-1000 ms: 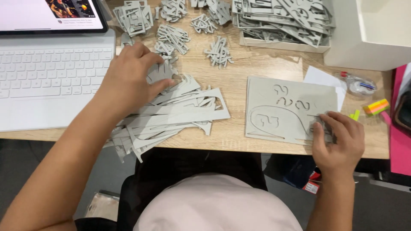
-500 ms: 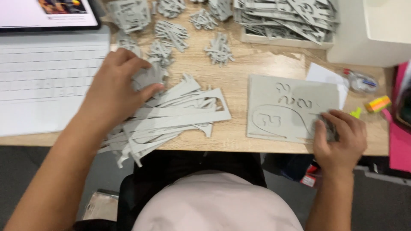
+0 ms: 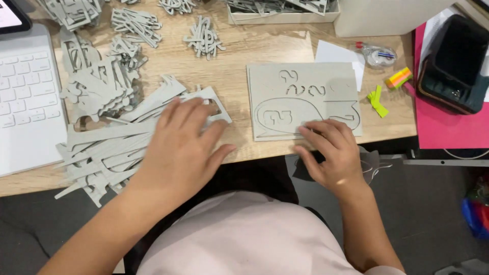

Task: Punching out pre-cut cardboard letters from sheets and sorting them on a desk.

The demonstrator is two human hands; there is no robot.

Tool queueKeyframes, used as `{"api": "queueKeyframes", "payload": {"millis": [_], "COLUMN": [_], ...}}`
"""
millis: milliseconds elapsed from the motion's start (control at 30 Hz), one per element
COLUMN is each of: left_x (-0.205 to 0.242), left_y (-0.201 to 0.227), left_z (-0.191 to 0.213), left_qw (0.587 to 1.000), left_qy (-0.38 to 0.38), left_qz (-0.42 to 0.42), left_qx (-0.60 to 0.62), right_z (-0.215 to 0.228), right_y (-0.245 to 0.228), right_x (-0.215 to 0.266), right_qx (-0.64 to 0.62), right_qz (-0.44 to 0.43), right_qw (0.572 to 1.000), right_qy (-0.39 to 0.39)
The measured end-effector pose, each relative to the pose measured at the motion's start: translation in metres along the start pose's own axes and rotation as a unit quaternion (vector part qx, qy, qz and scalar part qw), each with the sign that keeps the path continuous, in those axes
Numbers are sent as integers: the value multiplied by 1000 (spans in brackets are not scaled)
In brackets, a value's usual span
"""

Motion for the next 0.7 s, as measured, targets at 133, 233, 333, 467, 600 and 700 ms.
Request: {"api": "queueKeyframes", "payload": {"millis": [133,233,333,467,600,700], "left_x": [-7,-11,-13,-13,-11,-11], "left_y": [15,27,31,28,11,5], "left_z": [-36,-48,-52,-36,-27,-28], "left_qw": [999,999,999,990,959,932], "left_qy": [-46,-11,7,26,77,109], "left_qz": [-4,-35,-41,-15,42,83], "left_qx": [-1,14,34,138,270,336], "right_z": [2,-1,-4,14,50,90], "right_y": [2,10,12,18,39,29], "right_x": [11,17,15,-4,-38,-66], "right_qx": [-6,-27,22,78,169,182], "right_qz": [-21,-36,-7,30,52,55], "right_qw": [1000,999,1000,996,981,972], "right_qy": [9,6,-12,12,78,139]}}
Point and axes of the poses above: each hand's wrist, its own x-axis away from the middle knuckle, its own z-axis out of the back of the hand, y = z × x, the point moved 9 cm from there along -x, towards the middle knuckle, and after that the axes turned 2 degrees about x, right-handed, at the moved point
